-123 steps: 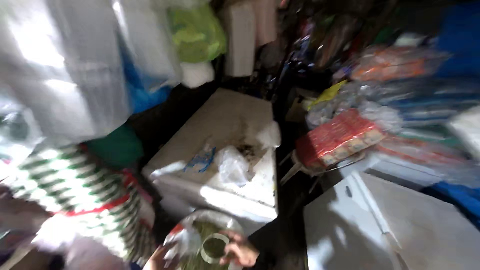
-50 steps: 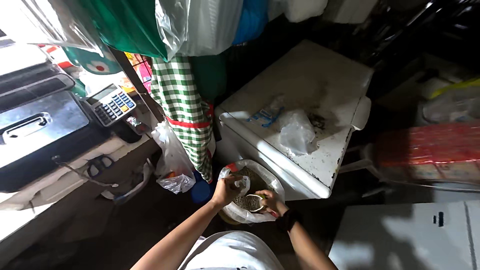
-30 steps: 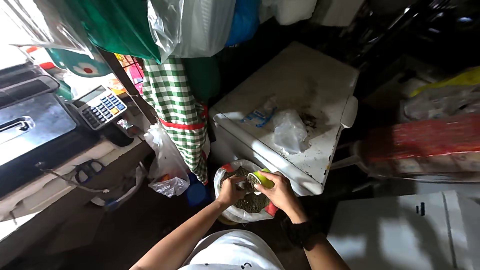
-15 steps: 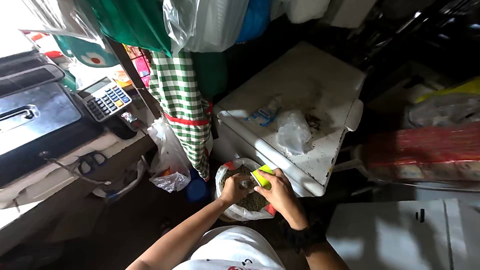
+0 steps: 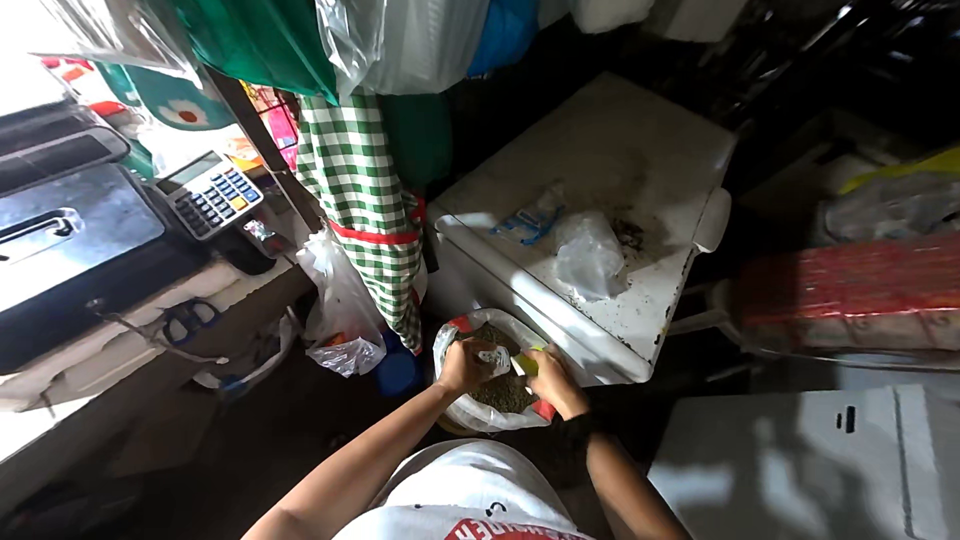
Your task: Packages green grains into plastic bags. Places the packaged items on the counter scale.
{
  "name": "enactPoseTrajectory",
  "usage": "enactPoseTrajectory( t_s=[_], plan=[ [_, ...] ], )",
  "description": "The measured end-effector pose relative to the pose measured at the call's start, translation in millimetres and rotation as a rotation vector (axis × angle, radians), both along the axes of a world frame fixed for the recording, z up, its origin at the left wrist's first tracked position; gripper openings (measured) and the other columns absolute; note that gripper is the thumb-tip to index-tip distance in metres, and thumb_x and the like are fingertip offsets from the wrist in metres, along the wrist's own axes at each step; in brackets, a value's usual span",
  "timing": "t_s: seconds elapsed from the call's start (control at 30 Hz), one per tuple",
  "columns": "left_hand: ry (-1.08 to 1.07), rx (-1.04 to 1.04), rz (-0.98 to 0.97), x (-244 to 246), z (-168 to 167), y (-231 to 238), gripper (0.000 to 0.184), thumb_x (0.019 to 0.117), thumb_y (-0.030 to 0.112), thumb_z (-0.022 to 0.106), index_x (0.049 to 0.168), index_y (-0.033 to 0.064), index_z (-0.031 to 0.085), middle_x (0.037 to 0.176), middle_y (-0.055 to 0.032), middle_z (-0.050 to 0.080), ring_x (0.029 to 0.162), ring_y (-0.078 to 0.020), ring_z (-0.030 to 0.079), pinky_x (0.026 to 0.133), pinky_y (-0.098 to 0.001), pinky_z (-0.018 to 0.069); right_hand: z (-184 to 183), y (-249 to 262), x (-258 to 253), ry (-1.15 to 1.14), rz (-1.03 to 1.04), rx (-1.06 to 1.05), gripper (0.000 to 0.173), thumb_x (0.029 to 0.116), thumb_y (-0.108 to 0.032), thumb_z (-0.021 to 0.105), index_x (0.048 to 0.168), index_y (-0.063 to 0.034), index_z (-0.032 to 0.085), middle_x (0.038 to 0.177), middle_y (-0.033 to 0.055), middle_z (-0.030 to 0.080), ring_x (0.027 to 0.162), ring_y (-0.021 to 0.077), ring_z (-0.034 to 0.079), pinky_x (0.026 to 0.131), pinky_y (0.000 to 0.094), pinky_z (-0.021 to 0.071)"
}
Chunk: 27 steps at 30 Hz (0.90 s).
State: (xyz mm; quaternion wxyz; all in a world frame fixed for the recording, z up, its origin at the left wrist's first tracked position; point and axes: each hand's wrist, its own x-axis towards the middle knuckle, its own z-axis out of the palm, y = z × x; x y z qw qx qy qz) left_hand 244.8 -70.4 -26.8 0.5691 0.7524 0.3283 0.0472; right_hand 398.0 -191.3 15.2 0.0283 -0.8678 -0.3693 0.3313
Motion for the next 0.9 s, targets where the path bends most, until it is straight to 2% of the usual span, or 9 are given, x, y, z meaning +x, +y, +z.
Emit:
enactPoseTrajectory(
  t_s=[0.03, 0.1, 0.13, 0.2, 0.33, 0.43, 0.5, 0.63, 0.9],
  plan=[
    [0.012, 0.002, -0.010, 0.2, 0.1, 2.0, 0.037, 0.0888, 0.011, 0.075, 0.125, 0.0025, 0.070, 0.119, -0.0158, 0.070, 0.092, -0.0225, 0.071, 0.090, -0.0406, 0.0581, -17.9, -1.6, 6.7, 0.058, 0.014, -0.049, 0.061, 0.0890, -0.029, 0.080, 0.143, -0.0100, 0.060, 0.148, 0.0281, 0.047, 0.138, 0.0427, 0.046, 0.114, 0.0539, 0.0404],
    [0.022, -0.014, -0.036, 1.8, 2.5, 6.3, 0.035, 0.0904, 0.009, 0.074, 0.124, 0.0009, 0.070, 0.115, -0.0170, 0.072, 0.090, -0.0228, 0.073, 0.089, -0.0407, 0.0595, -39.4, -1.2, 13.1, 0.192, -0.055, 0.047, 0.047, 0.0985, -0.013, 0.064, 0.144, -0.0063, 0.058, 0.149, 0.0257, 0.049, 0.139, 0.0373, 0.048, 0.116, 0.0493, 0.0400],
    [0.026, -0.013, -0.051, 2.3, 4.4, 7.6, 0.034, 0.0908, 0.010, 0.074, 0.123, 0.0005, 0.070, 0.111, -0.0172, 0.073, 0.089, -0.0227, 0.073, 0.089, -0.0410, 0.0595, -46.2, 1.5, 12.2, 0.304, -0.169, 0.146, 0.042, 0.1016, -0.005, 0.053, 0.143, -0.0025, 0.057, 0.145, 0.0230, 0.056, 0.132, 0.0315, 0.056, 0.111, 0.0447, 0.0454],
    [0.035, -0.003, -0.083, 3.3, 8.8, 8.9, 0.032, 0.0908, 0.010, 0.074, 0.122, 0.0007, 0.071, 0.107, -0.0166, 0.074, 0.088, -0.0224, 0.073, 0.089, -0.0413, 0.0589, -50.6, 10.7, 6.0, 0.631, -0.450, 0.283, 0.036, 0.1086, -0.005, 0.039, 0.141, 0.0029, 0.052, 0.127, 0.0205, 0.062, 0.102, 0.0258, 0.068, 0.088, 0.0403, 0.0577],
    [0.002, 0.030, -0.121, 6.7, 13.0, 11.6, 0.039, 0.0874, 0.008, 0.077, 0.125, 0.0014, 0.069, 0.115, -0.0180, 0.072, 0.093, -0.0247, 0.073, 0.091, -0.0433, 0.0588, -43.7, 23.5, 0.5, 0.842, -0.619, 0.348, 0.029, 0.1066, -0.007, 0.050, 0.134, 0.0040, 0.054, 0.106, 0.0158, 0.065, 0.081, 0.0233, 0.068, 0.073, 0.0410, 0.0611],
    [0.026, 0.019, -0.105, 6.2, 12.4, 15.2, 0.057, 0.0829, 0.008, 0.081, 0.136, 0.0007, 0.061, 0.129, -0.0219, 0.065, 0.107, -0.0301, 0.070, 0.098, -0.0468, 0.0561, -34.4, 23.7, 0.2, 0.835, -0.633, 0.419, 0.024, 0.1031, 0.000, 0.051, 0.125, 0.0051, 0.057, 0.097, 0.0144, 0.068, 0.076, 0.0214, 0.069, 0.069, 0.0390, 0.0616],
    [0.081, -0.108, -0.068, 6.7, 12.1, 15.9, 0.060, 0.0864, 0.009, 0.081, 0.140, -0.0022, 0.055, 0.127, -0.0246, 0.064, 0.100, -0.0298, 0.072, 0.090, -0.0440, 0.0606, -26.2, 21.9, -2.0, 0.689, -0.559, 0.480, 0.024, 0.0956, 0.006, 0.060, 0.119, 0.0077, 0.064, 0.099, 0.0164, 0.069, 0.076, 0.0195, 0.069, 0.068, 0.0350, 0.0608],
    [0.135, -0.235, -0.104, 9.5, 13.6, 18.9, 0.028, 0.0958, 0.016, 0.073, 0.114, -0.0047, 0.067, 0.098, -0.0155, 0.072, 0.073, -0.0181, 0.071, 0.073, -0.0354, 0.0615, -9.5, 17.4, -3.8, 0.414, -0.365, 0.540, 0.013, 0.0903, 0.000, 0.072, 0.103, 0.0038, 0.073, 0.098, 0.0160, 0.072, 0.078, 0.0192, 0.071, 0.072, 0.0361, 0.0624],
    [0.066, 0.070, -0.141, 12.8, 76.9, 27.2, 0.017, 0.0849, 0.003, 0.076, 0.098, -0.0053, 0.070, 0.090, -0.0136, 0.073, 0.076, -0.0186, 0.071, 0.080, -0.0383, 0.0602, 36.4, 7.2, -5.9, 0.189, -0.210, 0.512, 0.017, 0.0888, 0.005, 0.066, 0.105, 0.0054, 0.072, 0.106, 0.0191, 0.069, 0.083, 0.0213, 0.073, 0.078, 0.0368, 0.0637]
  ],
)
